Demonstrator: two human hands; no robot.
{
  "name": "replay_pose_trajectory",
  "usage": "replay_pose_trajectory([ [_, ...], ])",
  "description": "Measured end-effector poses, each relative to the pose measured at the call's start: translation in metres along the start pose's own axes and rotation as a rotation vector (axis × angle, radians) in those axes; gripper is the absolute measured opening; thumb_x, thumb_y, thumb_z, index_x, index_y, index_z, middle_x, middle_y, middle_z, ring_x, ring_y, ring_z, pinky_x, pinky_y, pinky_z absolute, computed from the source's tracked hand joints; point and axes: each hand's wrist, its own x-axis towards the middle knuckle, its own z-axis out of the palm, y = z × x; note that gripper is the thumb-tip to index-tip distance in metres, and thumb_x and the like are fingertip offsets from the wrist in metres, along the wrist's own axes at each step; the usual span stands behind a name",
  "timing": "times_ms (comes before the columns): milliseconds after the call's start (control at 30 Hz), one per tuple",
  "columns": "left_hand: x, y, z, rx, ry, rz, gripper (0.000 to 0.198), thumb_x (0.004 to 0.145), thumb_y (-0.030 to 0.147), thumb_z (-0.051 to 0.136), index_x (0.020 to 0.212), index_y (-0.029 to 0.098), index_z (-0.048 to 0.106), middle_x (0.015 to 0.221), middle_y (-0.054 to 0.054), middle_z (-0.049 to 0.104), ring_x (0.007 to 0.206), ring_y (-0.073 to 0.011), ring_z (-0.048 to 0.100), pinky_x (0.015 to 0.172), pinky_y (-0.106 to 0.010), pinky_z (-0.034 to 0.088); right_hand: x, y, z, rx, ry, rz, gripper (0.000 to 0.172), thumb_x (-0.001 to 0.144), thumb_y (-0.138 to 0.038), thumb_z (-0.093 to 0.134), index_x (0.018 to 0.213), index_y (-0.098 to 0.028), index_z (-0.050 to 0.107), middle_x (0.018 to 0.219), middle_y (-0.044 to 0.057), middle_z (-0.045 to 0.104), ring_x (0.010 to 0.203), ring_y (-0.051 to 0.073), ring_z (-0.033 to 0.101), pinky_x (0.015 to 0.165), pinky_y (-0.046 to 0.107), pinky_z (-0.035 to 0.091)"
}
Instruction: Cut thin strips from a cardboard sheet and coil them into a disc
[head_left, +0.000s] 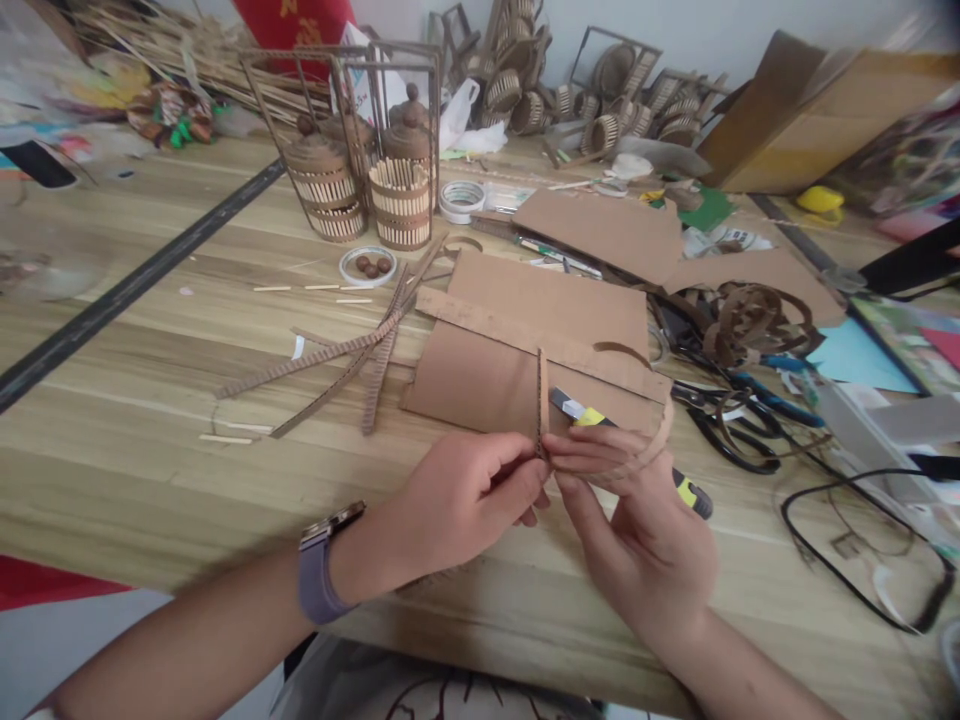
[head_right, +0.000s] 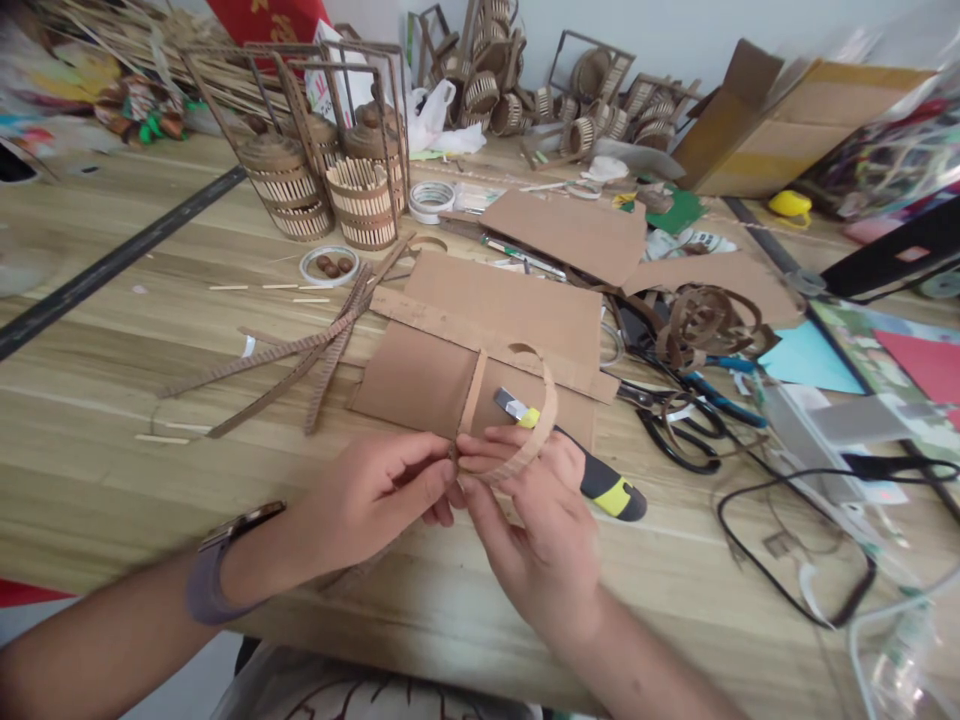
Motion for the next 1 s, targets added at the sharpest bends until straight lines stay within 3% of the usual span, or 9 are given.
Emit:
replay_pose_trajectory([
  [167, -0.001, -0.003, 0.003, 0.000, 0.017, -0.010, 0.030, 0.098, 0.029, 0.042, 0.079, 0.016, 0.060, 0.068, -0.002, 0.068, 0.062, -0.0117, 0.066, 0.056, -0.020, 0.047, -0.002, -0.001, 0.001, 0.028, -0.006, 0.058, 0.015, 0.087, -0.013, 0.063, 0.091, -0.028, 0.067, 0.093, 0.001, 0.078, 0.095, 0.024, 0.072, 0.086, 0.045, 0.050],
  [367, -0.001, -0.007, 0.003, 0.015, -0.001, -0.012, 0.027, 0.095, 0.024, 0.044, 0.077, 0.016, 0.061, 0.071, -0.002, 0.069, 0.062, -0.0113, 0.065, 0.056, -0.019, 0.047, 0.000, -0.003, 0.003, 0.285, 0.048, 0.321, 0.009, 0.090, -0.021, 0.062, 0.086, -0.026, 0.068, 0.088, 0.003, 0.077, 0.092, 0.022, 0.072, 0.083, 0.042, 0.057],
  [467, 0.000, -0.007, 0.003, -0.006, -0.012, -0.020, 0.027, 0.096, 0.026, 0.044, 0.077, 0.015, 0.061, 0.072, -0.002, 0.069, 0.062, -0.0116, 0.065, 0.056, -0.020, 0.047, 0.003, -0.004, 0.003, 0.361, 0.063, 0.372, 0.011, 0.090, -0.023, 0.063, 0.081, -0.025, 0.068, 0.086, 0.003, 0.077, 0.090, 0.022, 0.072, 0.079, 0.039, 0.059],
  [700, 0.002, -0.003, 0.001, -0.091, -0.023, -0.047, 0.032, 0.098, 0.041, 0.048, 0.085, 0.015, 0.061, 0.074, -0.003, 0.069, 0.066, -0.0127, 0.068, 0.058, -0.021, 0.050, -0.007, 0.001, 0.003, 0.238, 0.024, 0.231, 0.011, 0.090, -0.018, 0.062, 0.091, -0.028, 0.067, 0.094, 0.002, 0.076, 0.098, 0.023, 0.068, 0.089, 0.045, 0.053],
  [833, 0.002, -0.004, 0.002, -0.079, -0.015, -0.036, 0.037, 0.101, 0.040, 0.041, 0.080, 0.015, 0.059, 0.067, -0.003, 0.067, 0.061, -0.0128, 0.067, 0.057, -0.021, 0.050, -0.005, 0.005, 0.004, 0.164, -0.005, 0.124, 0.011, 0.088, -0.017, 0.064, 0.092, -0.028, 0.065, 0.098, 0.003, 0.075, 0.096, 0.024, 0.069, 0.084, 0.045, 0.050],
  [1000, 0.001, -0.006, 0.004, -0.051, -0.002, -0.015, 0.036, 0.101, 0.036, 0.041, 0.080, 0.015, 0.061, 0.070, -0.004, 0.069, 0.062, -0.0130, 0.067, 0.058, -0.021, 0.051, -0.002, 0.003, 0.006, 0.150, 0.016, 0.116, 0.014, 0.089, -0.013, 0.063, 0.085, -0.027, 0.063, 0.096, 0.002, 0.076, 0.091, 0.022, 0.070, 0.083, 0.045, 0.049],
])
